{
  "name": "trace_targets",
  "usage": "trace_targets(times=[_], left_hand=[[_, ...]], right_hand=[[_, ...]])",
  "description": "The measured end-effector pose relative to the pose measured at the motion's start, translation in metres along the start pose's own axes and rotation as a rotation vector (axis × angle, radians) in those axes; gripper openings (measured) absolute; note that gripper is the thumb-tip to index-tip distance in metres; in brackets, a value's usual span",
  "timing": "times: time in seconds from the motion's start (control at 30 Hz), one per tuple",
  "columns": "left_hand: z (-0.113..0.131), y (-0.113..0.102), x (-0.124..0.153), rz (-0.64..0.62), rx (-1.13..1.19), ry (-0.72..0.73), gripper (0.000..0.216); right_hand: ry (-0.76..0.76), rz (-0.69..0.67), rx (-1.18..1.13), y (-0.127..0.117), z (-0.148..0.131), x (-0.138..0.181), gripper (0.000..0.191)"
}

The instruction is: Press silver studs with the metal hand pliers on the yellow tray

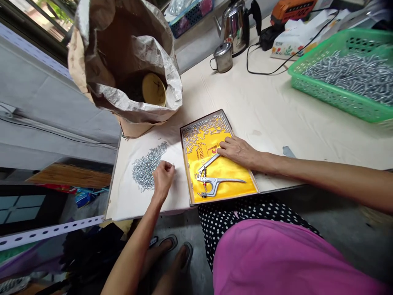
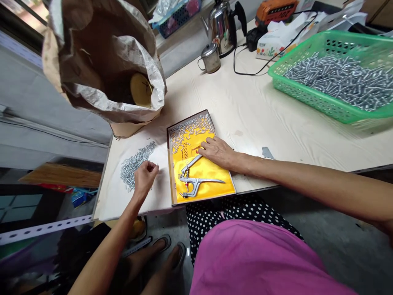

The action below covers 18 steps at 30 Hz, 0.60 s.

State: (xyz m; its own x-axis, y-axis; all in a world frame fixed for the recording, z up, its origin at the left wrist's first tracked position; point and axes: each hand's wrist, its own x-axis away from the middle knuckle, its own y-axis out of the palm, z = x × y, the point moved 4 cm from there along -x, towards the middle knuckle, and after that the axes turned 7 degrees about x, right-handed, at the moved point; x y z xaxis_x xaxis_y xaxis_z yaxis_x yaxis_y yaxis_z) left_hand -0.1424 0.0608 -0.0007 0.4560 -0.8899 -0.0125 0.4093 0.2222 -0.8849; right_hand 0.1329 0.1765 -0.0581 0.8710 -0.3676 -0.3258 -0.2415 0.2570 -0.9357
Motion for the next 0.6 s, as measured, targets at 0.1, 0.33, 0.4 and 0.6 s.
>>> trace_targets(times=[0.1,0.33,0.4,0.6], left_hand=[[0.024,0.019,0.036,-0.21,0.447,-0.101,0.022],[0.052,0.049,0.085,-0.476,0.635,-0.212,0.034],[0.053,0.051,0.085,-0.491,0.586,-0.151,0.03],[0.063,0.03,0.085,-0.39,0.203,0.048,0.016]], right_hand=[[0.013,-0.033,-0.002,0.0,0.0,-0.001,0.013],[0.024,-0.121,-0.051,-0.003,0.001,-0.003,0.023],[0.029,-0.131,-0.065,-0.005,0.001,-0.004,0.026],[0.039,-0.132,-0.072,-0.006,0.004,-0.007,0.025]])
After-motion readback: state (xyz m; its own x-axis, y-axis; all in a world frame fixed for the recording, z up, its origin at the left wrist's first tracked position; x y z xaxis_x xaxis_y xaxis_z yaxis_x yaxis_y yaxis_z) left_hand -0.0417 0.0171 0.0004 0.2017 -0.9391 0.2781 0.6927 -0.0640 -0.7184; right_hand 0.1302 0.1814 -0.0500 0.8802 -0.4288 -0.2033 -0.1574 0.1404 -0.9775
